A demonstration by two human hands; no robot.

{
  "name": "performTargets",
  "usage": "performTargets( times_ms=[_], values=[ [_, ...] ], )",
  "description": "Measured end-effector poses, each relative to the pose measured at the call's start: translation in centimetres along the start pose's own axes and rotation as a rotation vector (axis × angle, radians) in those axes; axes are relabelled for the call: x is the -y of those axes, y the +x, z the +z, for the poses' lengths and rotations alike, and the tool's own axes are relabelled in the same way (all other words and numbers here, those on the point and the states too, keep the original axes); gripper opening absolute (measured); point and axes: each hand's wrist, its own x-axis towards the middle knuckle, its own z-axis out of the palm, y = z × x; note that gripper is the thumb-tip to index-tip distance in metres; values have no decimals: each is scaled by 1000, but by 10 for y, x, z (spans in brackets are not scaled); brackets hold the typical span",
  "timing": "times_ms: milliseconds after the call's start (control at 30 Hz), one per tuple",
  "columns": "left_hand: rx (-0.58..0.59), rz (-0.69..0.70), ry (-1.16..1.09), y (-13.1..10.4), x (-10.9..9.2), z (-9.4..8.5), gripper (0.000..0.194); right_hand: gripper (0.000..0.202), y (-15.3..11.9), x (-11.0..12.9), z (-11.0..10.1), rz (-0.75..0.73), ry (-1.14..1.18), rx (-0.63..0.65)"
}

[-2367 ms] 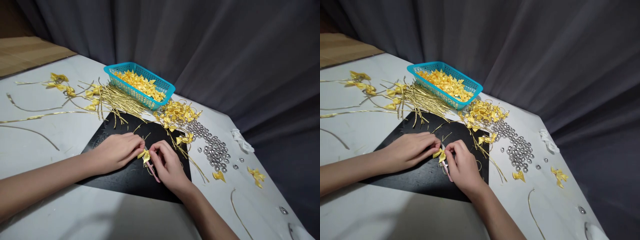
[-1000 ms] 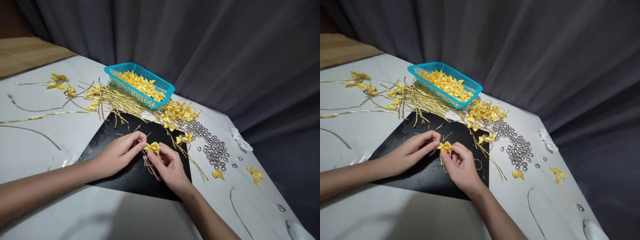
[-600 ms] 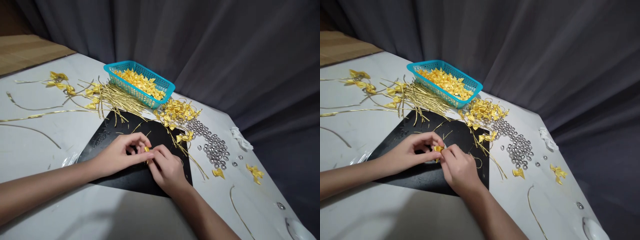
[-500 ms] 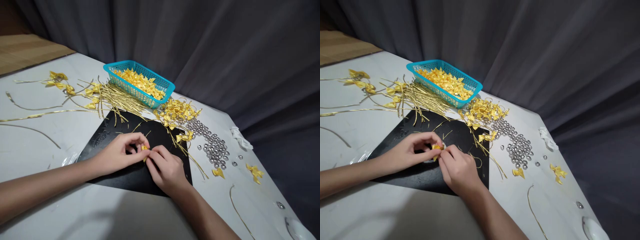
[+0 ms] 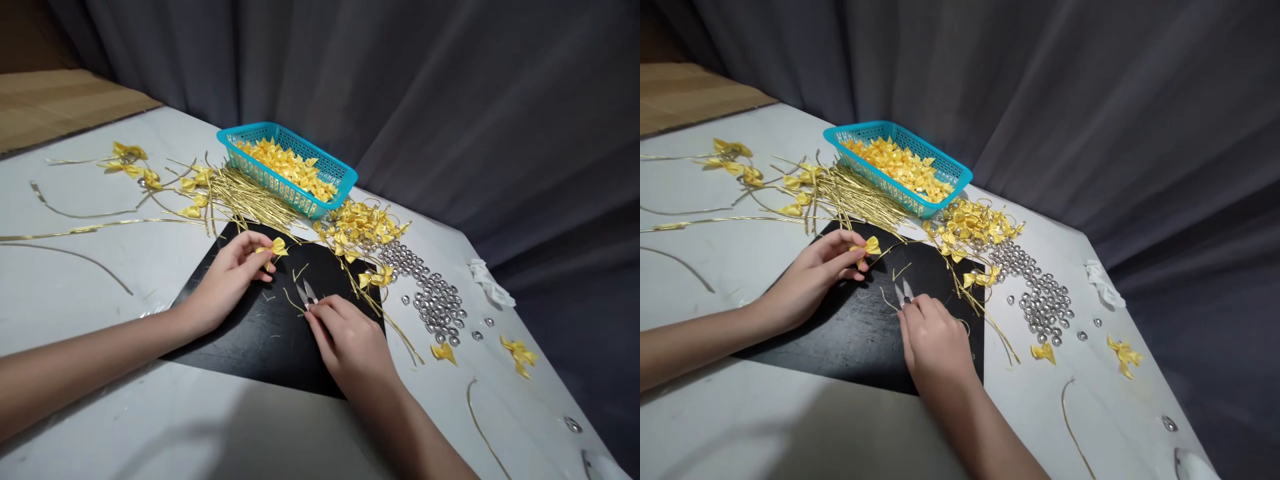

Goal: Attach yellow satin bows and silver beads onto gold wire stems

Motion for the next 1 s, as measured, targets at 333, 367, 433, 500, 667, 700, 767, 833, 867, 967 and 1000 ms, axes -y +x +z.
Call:
performTargets(
  times_ms=[333,367,433,500,667,700,767,833,867,967,1000],
  values=[
    [107,44,115,0,-1,-1,9,16,8,-5,-2,206,209,-14],
    [123,48,135,0,-1,-1,10,16,8,-6,-3,233,250,-23],
    [138,54,153,0,-1,-1,11,14,8,-7,-5,276,291,-14],
    [136,51,156,0,-1,-1,11,15,8,-8,-7,322,301,14],
    [127,50,169,-1,-3,0,10,12,9,-8,-3,359,294,10],
    [127,52,170,-1,-3,0,10,10,8,-7,-1,348,300,4],
    [129,54,172,-1,-3,0,9,7,7,-8,3,342,319,-32],
    [127,49,175,0,-3,0,10,11,6,-8,6,356,333,-79],
    [126,45,179,0,-3,0,11,13,6,-8,6,367,338,-93],
    [135,42,191,-1,-3,1,11,15,5,-9,7,415,361,-97],
    [141,43,196,-1,-3,1,12,16,5,-9,6,432,367,-94]
  ],
)
